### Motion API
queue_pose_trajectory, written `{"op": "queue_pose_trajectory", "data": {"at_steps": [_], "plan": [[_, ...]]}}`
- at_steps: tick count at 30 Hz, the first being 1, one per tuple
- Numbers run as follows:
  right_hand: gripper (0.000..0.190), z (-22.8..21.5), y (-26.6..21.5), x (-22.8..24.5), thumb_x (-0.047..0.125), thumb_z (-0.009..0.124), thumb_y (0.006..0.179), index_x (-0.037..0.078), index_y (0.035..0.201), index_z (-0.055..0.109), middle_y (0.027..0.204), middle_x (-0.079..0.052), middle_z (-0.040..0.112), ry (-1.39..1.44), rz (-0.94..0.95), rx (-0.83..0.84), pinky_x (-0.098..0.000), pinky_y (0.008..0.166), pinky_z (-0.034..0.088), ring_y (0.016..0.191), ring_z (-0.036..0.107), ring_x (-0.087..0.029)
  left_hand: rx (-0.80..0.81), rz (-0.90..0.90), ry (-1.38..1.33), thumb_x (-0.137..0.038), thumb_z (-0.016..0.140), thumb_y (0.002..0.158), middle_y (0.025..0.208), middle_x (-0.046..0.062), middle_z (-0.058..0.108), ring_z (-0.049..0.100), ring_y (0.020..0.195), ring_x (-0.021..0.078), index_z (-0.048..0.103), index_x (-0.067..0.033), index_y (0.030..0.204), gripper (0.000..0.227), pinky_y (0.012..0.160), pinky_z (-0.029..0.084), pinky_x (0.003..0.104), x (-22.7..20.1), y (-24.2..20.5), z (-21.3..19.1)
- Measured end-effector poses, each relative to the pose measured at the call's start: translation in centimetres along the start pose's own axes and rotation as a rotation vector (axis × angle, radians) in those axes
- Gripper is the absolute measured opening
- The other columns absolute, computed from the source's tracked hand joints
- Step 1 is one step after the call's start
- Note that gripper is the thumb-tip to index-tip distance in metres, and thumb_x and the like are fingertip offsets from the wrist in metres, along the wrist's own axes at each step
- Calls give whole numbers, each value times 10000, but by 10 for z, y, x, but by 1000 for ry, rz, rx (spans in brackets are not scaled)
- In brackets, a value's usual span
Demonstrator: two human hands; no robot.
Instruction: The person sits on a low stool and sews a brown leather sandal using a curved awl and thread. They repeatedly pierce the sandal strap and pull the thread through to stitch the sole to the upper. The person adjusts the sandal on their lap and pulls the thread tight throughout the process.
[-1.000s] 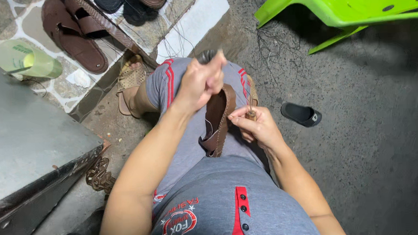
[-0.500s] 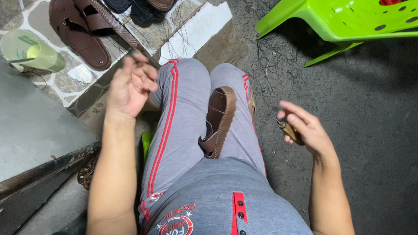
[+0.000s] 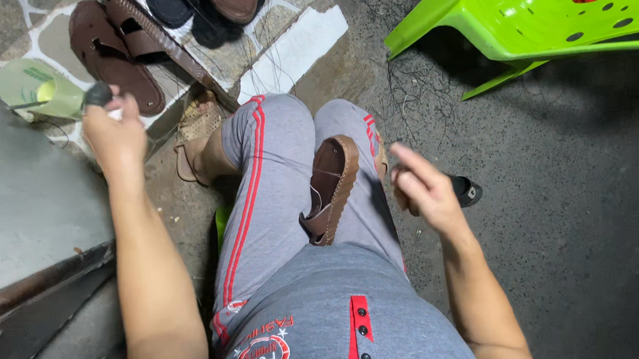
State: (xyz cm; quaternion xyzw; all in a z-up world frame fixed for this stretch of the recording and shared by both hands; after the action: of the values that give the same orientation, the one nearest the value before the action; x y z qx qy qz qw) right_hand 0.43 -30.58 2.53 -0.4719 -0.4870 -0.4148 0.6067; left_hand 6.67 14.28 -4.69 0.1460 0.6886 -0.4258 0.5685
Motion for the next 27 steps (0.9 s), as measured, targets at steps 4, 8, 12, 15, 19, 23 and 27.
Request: {"op": "queue_pose_trajectory", "data": {"at_steps": [4,8,12,15,19,23,27], "plan": [[413,23,-10,6,177,517,950,85,1353,528,1020,-138,608,-861,-268,252,-381,777,450,863,589,-274,37,963,797,-34,699,923,1208,195,560,622,1013,376,651,76,1012,149,932,478,440,-17,-65,36],[428,43,-17,9,245,555,920,235,1347,554,837,-53,633,-1252,-421,195,-415,489,505,591,635,-286,785,1179,280,-203,755,826,1193,185,631,591,1135,360,699,-10,1069,314,1043,413,410,-8,-141,107],[434,45,-16,10,252,513,912,267,1344,545,828,-45,603,-1346,-377,157,-461,496,511,582,626,-332,1021,1077,575,-425,804,697,1360,271,493,470,1258,436,586,25,1243,740,1103,303,559,12,-159,134],[424,45,-16,12,267,505,907,287,1328,556,806,-49,599,-1358,-306,163,-475,498,513,576,632,-345,1033,1082,673,-431,843,635,1396,232,477,452,1297,385,551,17,1270,830,1135,266,524,25,-158,141],[436,46,-18,15,278,494,911,333,1341,536,773,-40,586,-1417,-250,145,-470,500,519,563,635,-334,1011,1031,697,-442,852,625,1319,196,559,541,1226,325,605,7,1194,766,1151,241,474,23,-162,144],[467,43,-16,16,298,457,910,391,1366,490,766,-44,566,-1490,-129,154,-480,530,536,581,641,-358,991,1041,709,-469,855,599,1288,178,578,572,1187,320,621,4,1173,780,1142,274,473,25,-162,149],[464,42,-13,24,301,457,908,394,1362,482,758,-62,556,-1508,-83,194,-507,548,543,599,648,-372,995,1005,727,-467,869,589,1262,169,587,600,1141,317,642,-8,1130,745,1148,255,470,25,-165,155]]}}
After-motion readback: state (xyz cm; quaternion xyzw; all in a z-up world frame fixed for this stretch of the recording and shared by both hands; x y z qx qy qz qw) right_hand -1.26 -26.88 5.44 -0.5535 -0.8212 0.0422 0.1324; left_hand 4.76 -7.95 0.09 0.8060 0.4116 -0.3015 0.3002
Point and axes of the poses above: each hand's wrist, its own y-axis towards the middle knuckle, its own z-axis out of the palm, x = y × z, the point moved 3 cm from there along y, towards the middle knuckle
